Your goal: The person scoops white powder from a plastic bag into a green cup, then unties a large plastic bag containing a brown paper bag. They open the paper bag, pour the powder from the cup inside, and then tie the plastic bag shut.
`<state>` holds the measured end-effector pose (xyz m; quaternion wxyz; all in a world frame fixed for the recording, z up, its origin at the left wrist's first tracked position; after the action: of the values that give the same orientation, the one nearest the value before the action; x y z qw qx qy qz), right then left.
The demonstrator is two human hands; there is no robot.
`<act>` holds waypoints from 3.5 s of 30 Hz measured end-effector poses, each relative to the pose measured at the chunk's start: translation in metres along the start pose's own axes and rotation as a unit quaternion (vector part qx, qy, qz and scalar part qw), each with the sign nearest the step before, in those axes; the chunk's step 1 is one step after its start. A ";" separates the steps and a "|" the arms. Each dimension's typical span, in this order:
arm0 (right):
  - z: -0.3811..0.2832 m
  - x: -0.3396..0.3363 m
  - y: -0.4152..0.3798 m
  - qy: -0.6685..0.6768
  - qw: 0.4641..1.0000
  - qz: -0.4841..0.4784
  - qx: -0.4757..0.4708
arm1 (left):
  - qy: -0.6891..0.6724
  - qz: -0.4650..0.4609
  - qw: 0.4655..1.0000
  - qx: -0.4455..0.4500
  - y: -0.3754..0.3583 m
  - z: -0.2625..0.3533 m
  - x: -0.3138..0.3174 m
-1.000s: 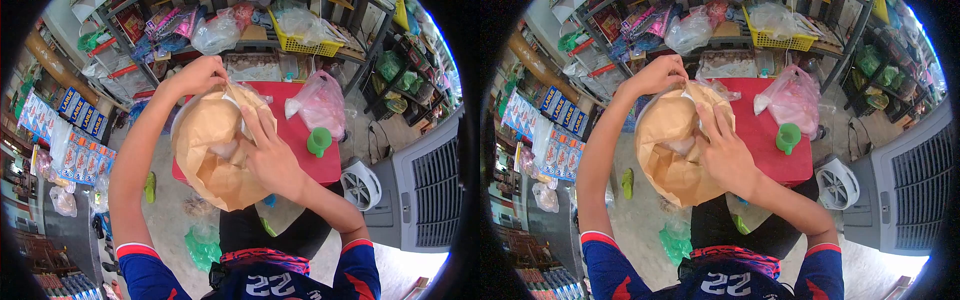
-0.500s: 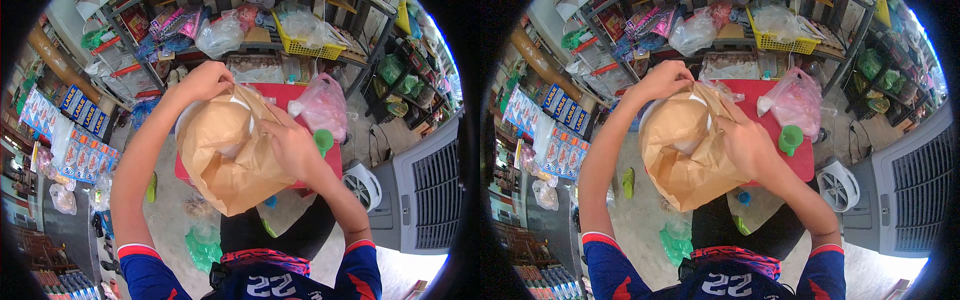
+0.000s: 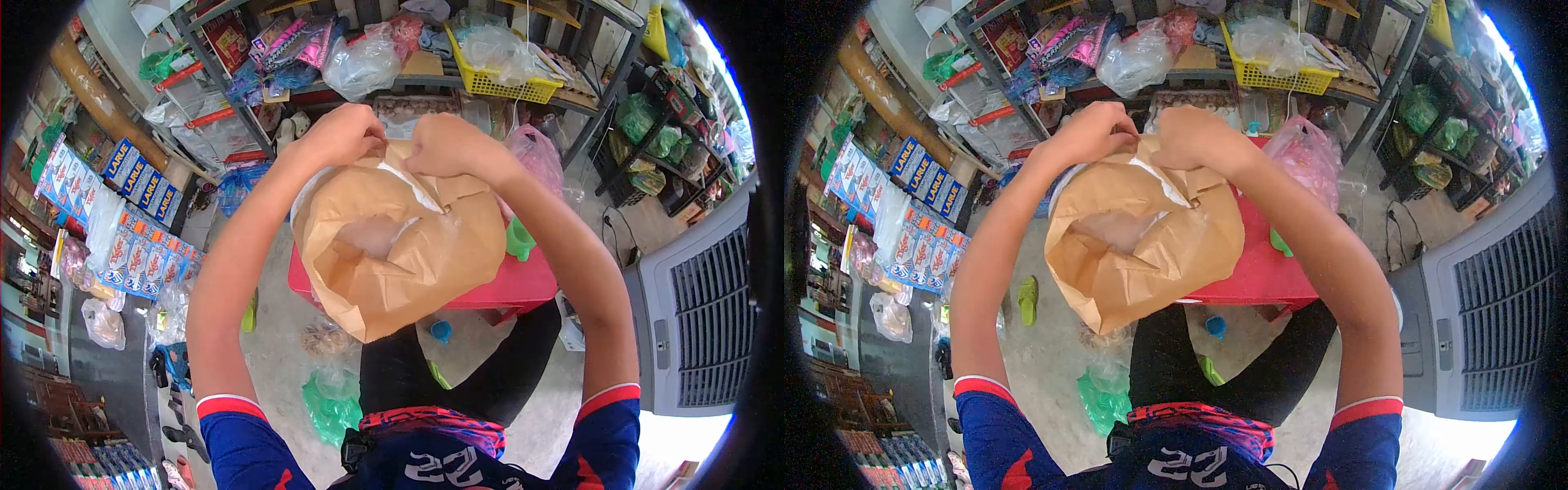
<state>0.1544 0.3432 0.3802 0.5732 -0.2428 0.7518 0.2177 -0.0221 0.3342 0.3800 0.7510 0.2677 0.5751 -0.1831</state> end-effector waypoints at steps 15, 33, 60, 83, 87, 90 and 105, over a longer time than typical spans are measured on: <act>0.000 0.028 -0.003 0.129 0.990 0.049 -0.010 | 0.034 0.040 0.997 -0.063 -0.014 0.007 0.001; -0.008 0.036 -0.004 0.162 0.970 0.168 -0.068 | 0.207 0.035 0.978 0.001 -0.125 0.142 0.002; -0.011 0.047 -0.014 0.163 0.944 0.259 -0.123 | 0.102 0.035 0.963 -0.246 -0.083 0.062 -0.032; -0.010 0.043 -0.006 0.189 0.946 0.253 -0.079 | 0.303 0.042 0.952 0.017 -0.073 0.094 -0.019; -0.010 0.041 -0.005 0.179 0.947 0.255 -0.078 | 0.280 0.041 0.959 0.005 -0.076 0.102 -0.016; -0.010 0.041 -0.006 0.195 0.939 0.267 -0.093 | 0.298 0.017 0.954 0.007 -0.082 0.105 -0.014; -0.005 0.040 -0.002 0.223 0.938 0.247 -0.095 | 0.419 0.009 0.907 0.042 -0.087 0.104 -0.004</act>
<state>0.1426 0.3339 0.3425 0.2934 -0.1453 0.8725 0.3626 0.0061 0.2018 0.3871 0.4305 0.3562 0.8263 -0.0706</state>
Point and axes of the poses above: each hand's wrist, its own y-axis towards the middle knuckle, its own x-axis out of the palm, z = x × y, the point moved 5 cm from there along y, towards the middle knuckle, and after that the axes turned 7 degrees about x, right-handed, at the moved point
